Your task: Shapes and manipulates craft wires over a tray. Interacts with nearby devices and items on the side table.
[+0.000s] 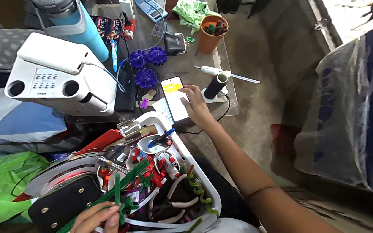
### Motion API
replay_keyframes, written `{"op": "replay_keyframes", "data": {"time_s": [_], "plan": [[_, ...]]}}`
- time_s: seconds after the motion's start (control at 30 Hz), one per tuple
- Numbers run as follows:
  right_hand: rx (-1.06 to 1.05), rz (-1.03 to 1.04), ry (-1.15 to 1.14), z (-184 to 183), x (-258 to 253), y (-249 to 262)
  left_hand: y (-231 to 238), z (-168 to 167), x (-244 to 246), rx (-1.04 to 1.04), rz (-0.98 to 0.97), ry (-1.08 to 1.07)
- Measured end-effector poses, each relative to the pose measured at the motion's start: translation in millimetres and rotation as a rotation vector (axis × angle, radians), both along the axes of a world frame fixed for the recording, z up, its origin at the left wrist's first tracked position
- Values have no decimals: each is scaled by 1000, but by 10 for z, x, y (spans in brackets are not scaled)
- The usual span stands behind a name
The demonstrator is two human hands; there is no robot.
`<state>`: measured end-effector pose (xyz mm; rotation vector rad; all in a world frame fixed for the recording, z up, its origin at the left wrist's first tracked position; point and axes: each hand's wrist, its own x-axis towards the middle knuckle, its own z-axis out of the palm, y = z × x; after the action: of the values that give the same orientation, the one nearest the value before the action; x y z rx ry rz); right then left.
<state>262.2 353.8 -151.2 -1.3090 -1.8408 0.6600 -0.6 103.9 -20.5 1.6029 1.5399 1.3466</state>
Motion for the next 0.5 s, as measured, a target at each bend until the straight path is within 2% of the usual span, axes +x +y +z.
{"op": "replay_keyframes", "data": {"time_s": [0.5], "plan": [[6, -105, 4, -44, -28, 31, -54, -2, -13, 44, 65, 15]]}}
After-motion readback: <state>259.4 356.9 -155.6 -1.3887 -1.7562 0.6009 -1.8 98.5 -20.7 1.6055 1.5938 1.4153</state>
